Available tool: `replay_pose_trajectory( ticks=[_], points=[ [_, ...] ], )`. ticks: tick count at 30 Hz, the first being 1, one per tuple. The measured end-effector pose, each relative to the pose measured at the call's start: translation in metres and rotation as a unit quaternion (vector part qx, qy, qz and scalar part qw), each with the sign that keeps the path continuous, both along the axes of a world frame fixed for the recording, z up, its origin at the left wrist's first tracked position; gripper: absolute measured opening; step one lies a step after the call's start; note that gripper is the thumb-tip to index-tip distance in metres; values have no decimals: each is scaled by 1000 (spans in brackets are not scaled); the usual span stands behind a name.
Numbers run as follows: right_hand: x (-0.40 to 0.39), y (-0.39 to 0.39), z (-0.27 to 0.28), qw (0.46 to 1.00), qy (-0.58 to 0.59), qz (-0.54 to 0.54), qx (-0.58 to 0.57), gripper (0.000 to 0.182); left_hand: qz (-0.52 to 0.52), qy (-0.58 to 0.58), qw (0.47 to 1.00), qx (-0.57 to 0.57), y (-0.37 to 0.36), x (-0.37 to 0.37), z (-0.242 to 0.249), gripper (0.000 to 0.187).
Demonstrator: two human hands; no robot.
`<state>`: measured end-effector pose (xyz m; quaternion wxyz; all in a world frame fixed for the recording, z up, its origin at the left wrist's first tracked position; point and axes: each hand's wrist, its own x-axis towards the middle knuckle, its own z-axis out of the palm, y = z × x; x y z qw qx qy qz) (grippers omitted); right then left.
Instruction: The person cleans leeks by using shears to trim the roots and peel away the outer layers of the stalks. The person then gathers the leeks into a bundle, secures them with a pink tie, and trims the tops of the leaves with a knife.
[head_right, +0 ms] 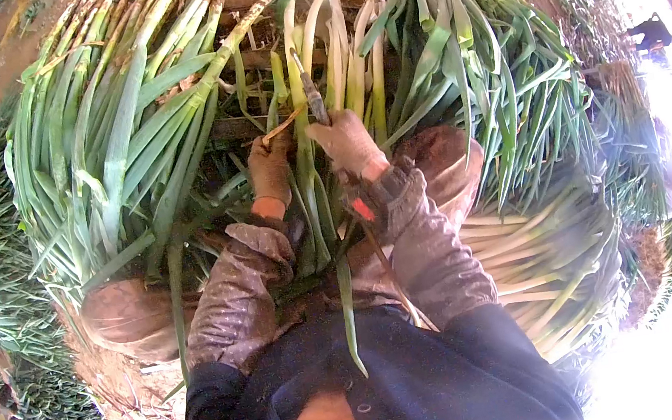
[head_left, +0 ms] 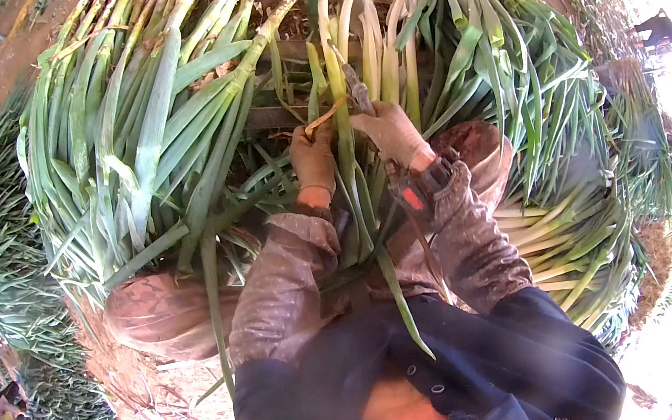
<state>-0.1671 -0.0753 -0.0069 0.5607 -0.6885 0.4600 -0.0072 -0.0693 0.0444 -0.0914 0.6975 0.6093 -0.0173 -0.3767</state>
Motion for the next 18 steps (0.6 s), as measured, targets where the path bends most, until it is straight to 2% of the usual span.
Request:
replay_pose_trajectory(
  ticks=[4, 5, 7, 9, 10, 11, 13, 14, 15, 16, 17, 18],
  points=[
    [28, -36, -15, 999, 30, -11, -19, 28, -35, -7, 998, -60, -5, -8, 6, 30],
    [33, -52, -39, 999, -2, -9, -32, 35, -78, -115, 990, 29, -5, -5, 2, 35],
    [40, -70, -38, 999, -41, 18, 21, 35, -113, -163, 977, 80, -11, -11, 9, 38],
    [41, -66, 1, 987, -104, -79, 99, 30, -202, -260, 930, 166, -15, -20, 42, 46],
    [35, -80, -14, 992, -104, -57, 37, 29, -232, -330, 892, 204, -22, -28, 28, 50],
    [30, -77, 4, 996, -79, 8, -32, 28, -248, -351, 878, 212, -24, -32, 38, 52],
    [31, -50, 32, 986, -101, -46, 123, 30, -323, -390, 835, 217, -14, -26, 56, 52],
    [33, -31, 37, 984, -72, -77, 145, 29, -341, -409, 821, 206, -4, -13, 65, 51],
    [30, -15, 36, 999, -3, 20, 32, 29, -360, -427, 807, 194, 12, 5, 74, 50],
    [27, 5, 37, 998, -10, 60, -12, 29, -355, -429, 790, 256, 21, 28, 95, 42],
    [29, 27, 49, 995, 62, 66, 41, 30, -297, -514, 763, 256, 38, 54, 102, 32],
    [26, 49, 39, 995, 30, 98, -7, 26, -193, -619, 680, 342, 41, 79, 102, 23]
  ],
)
